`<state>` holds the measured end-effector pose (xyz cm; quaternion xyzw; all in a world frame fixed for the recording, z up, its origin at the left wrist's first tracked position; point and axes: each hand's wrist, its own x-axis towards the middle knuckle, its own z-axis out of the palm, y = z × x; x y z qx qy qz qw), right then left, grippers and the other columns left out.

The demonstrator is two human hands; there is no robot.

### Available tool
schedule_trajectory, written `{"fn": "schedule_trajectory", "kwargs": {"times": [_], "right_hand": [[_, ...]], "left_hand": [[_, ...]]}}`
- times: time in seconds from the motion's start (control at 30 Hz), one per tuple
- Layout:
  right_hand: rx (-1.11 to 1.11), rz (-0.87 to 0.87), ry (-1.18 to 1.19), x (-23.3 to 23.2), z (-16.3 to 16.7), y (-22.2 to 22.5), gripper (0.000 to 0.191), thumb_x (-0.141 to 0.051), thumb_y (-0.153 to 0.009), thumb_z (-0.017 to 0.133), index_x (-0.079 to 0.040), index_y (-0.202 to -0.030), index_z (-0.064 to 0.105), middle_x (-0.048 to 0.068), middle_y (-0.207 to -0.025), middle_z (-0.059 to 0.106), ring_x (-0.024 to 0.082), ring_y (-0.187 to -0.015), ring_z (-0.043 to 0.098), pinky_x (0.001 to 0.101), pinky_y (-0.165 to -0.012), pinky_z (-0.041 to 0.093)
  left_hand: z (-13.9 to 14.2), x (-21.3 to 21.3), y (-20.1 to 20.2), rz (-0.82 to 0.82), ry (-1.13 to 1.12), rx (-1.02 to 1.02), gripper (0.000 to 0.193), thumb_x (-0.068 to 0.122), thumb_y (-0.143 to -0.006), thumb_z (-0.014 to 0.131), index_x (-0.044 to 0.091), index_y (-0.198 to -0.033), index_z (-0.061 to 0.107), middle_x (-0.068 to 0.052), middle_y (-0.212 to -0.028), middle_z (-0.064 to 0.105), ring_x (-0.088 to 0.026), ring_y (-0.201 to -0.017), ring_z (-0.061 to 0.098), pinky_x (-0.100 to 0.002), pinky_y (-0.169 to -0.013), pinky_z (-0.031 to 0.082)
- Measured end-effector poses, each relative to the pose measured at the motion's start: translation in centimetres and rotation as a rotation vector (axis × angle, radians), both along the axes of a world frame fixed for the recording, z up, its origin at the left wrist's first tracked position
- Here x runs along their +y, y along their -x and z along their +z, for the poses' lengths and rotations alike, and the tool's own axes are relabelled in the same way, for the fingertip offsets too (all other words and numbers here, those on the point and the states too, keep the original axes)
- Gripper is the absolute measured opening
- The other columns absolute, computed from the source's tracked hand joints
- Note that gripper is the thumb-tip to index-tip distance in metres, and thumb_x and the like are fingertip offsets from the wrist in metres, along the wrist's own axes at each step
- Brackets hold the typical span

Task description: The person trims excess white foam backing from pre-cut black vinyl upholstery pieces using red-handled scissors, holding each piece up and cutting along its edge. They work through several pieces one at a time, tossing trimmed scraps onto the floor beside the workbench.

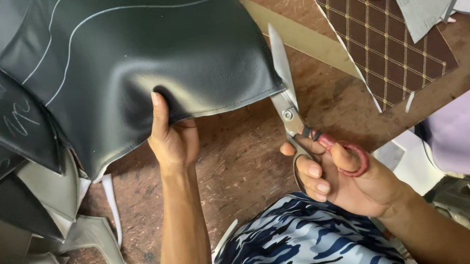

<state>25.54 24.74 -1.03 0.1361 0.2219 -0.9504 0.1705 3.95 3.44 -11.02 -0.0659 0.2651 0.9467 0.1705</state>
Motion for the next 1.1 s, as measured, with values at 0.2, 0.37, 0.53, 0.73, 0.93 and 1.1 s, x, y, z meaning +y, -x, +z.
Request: {"fn": "schedule_trajectory", "kwargs": {"times": [0.2,0.37,0.53,0.73,0.93,1.1], "right_hand": [[-0.008,-0.024,0.093,-0.7,0.5,-0.7,0.073,-0.050,-0.101,0.060,0.006,-0.143,0.042,0.002,-0.092,0.051,0.012,-0.076,0.050,0.0274,-0.069,0.043],[0.035,-0.023,0.170,-0.7,1.2,-1.0,0.077,-0.050,-0.099,0.063,0.006,-0.146,0.041,0.001,-0.093,0.051,0.011,-0.078,0.050,0.0260,-0.069,0.043],[0.000,-0.036,0.079,-0.4,1.3,-0.9,0.072,-0.043,-0.099,0.065,0.007,-0.145,0.041,0.000,-0.091,0.052,0.009,-0.075,0.050,0.0252,-0.067,0.043],[0.008,-0.055,-0.153,0.0,0.2,-1.1,0.066,-0.034,-0.097,0.070,0.009,-0.143,0.048,0.002,-0.084,0.053,0.010,-0.068,0.052,0.0260,-0.062,0.045],[0.031,-0.148,-0.746,1.4,-2.1,-1.2,0.061,0.000,-0.087,0.074,0.008,-0.143,0.051,0.004,-0.084,0.060,0.011,-0.070,0.059,0.0246,-0.063,0.051],[-0.013,-0.115,-1.298,3.4,-2.6,-1.7,0.072,0.002,-0.076,0.081,0.003,-0.142,0.051,0.005,-0.095,0.070,0.010,-0.081,0.067,0.0244,-0.071,0.057]], "left_hand": [[0.5,0.2,0.2,0.014,-0.013,0.001,0.030,0.024,-0.101,0.067,0.004,-0.123,0.069,-0.005,-0.125,0.071,-0.017,-0.121,0.064,-0.034,-0.112,0.047],[0.0,-0.1,0.5,0.008,-0.008,0.020,0.029,0.025,-0.102,0.069,0.004,-0.123,0.068,-0.005,-0.125,0.071,-0.017,-0.121,0.065,-0.033,-0.113,0.047],[-1.5,-0.8,0.1,-0.027,0.005,-0.023,0.030,0.027,-0.103,0.070,0.005,-0.123,0.070,-0.006,-0.123,0.072,-0.018,-0.117,0.066,-0.033,-0.106,0.047],[-2.6,-0.2,-0.2,-0.019,-0.019,-0.054,0.037,0.030,-0.100,0.071,0.006,-0.128,0.063,-0.003,-0.128,0.071,-0.015,-0.123,0.065,-0.031,-0.115,0.050],[1.4,0.8,-1.4,-1.010,0.229,0.294,0.084,0.069,-0.091,0.058,0.003,-0.142,0.051,-0.019,-0.117,0.075,-0.025,-0.091,0.076,-0.036,-0.086,0.063],[9.7,0.3,-0.1,-1.568,0.306,0.741,0.056,0.049,-0.096,0.071,0.005,-0.131,0.064,-0.017,-0.116,0.075,-0.024,-0.096,0.077,-0.039,-0.085,0.066]]}}
